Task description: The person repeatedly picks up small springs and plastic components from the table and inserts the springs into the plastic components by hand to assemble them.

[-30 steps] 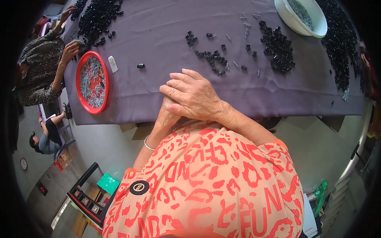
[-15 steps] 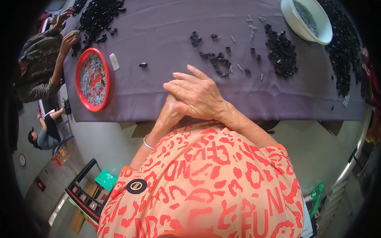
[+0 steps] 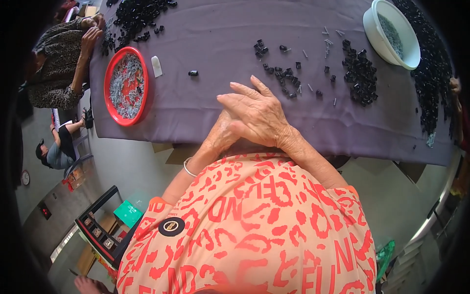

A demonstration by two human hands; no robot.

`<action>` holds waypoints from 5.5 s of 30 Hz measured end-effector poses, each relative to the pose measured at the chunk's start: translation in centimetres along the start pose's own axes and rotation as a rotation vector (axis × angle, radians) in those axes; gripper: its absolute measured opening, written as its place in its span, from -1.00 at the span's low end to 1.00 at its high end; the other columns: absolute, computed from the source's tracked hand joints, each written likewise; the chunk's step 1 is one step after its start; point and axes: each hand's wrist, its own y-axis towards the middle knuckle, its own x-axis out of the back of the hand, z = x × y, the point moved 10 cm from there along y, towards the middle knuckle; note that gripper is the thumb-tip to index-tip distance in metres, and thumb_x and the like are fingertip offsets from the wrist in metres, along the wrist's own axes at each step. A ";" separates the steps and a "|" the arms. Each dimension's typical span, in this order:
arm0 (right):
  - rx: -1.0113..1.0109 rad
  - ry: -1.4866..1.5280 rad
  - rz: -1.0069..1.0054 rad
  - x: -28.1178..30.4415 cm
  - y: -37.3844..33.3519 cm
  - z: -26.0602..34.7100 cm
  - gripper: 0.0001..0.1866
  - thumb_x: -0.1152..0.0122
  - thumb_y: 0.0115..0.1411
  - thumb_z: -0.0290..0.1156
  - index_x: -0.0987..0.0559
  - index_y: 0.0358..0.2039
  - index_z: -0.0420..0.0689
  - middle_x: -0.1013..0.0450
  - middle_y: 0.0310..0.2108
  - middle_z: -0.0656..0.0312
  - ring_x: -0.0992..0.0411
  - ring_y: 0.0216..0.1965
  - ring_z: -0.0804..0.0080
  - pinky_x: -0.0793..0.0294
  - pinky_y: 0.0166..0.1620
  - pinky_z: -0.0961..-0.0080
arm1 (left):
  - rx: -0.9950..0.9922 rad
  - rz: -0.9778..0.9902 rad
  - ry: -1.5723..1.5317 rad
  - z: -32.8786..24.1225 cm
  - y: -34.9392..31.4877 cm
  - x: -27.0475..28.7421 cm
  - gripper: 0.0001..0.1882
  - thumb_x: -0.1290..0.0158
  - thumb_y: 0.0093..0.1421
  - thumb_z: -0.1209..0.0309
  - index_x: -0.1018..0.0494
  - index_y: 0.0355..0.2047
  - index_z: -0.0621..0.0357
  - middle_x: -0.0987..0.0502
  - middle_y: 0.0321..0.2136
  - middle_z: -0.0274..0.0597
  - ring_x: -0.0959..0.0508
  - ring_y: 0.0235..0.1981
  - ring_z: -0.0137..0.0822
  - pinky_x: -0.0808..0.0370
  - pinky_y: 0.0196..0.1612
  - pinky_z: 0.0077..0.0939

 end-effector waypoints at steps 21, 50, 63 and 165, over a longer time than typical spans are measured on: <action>-0.214 -0.317 -0.559 12.5 -4.8 -5.0 -0.82 -0.28 -0.04 -0.58 -0.55 -0.35 -0.17 -0.46 -0.38 0.17 -0.39 -0.32 0.21 -0.39 -0.20 0.33 | -0.009 -0.206 -0.035 -1.7 -1.4 1.0 -0.78 0.02 0.12 0.63 -0.52 -0.21 0.27 -0.56 -0.43 -0.28 -0.54 -0.45 -0.54 -0.51 -0.50 -0.66; -0.030 0.128 -0.458 9.5 -6.0 -1.0 -0.74 -0.19 -0.09 -0.74 -0.53 -0.34 -0.21 -0.46 -0.41 0.18 -0.43 -0.39 0.28 -0.44 -0.32 0.43 | 0.027 0.028 -0.642 -0.8 0.0 -3.7 -0.82 -0.09 0.21 0.45 -0.45 -0.22 0.29 -0.54 -0.41 -0.17 -0.56 -0.49 -0.44 -0.54 -0.51 -0.61; -0.081 0.293 -0.481 8.6 -8.2 -1.9 -0.74 -0.25 -0.07 -0.73 -0.53 -0.32 -0.19 -0.47 -0.43 0.21 -0.43 -0.41 0.35 -0.45 -0.37 0.51 | 0.103 0.012 -0.678 0.8 -1.0 -4.7 -0.85 -0.07 0.21 0.48 -0.42 -0.24 0.28 -0.55 -0.44 -0.14 -0.58 -0.44 -0.41 -0.59 -0.45 -0.58; -0.086 -0.501 -0.145 7.2 -3.6 -3.6 -0.53 -0.28 0.01 -0.38 -0.50 0.00 0.03 -0.20 0.24 0.18 -0.04 0.32 0.15 0.05 0.29 0.10 | -0.595 -0.723 0.221 -8.6 7.1 4.9 -0.75 -0.01 0.15 0.54 -0.42 -0.13 0.27 -0.39 -0.08 -0.07 -0.40 -0.03 -0.18 -0.35 0.03 -0.39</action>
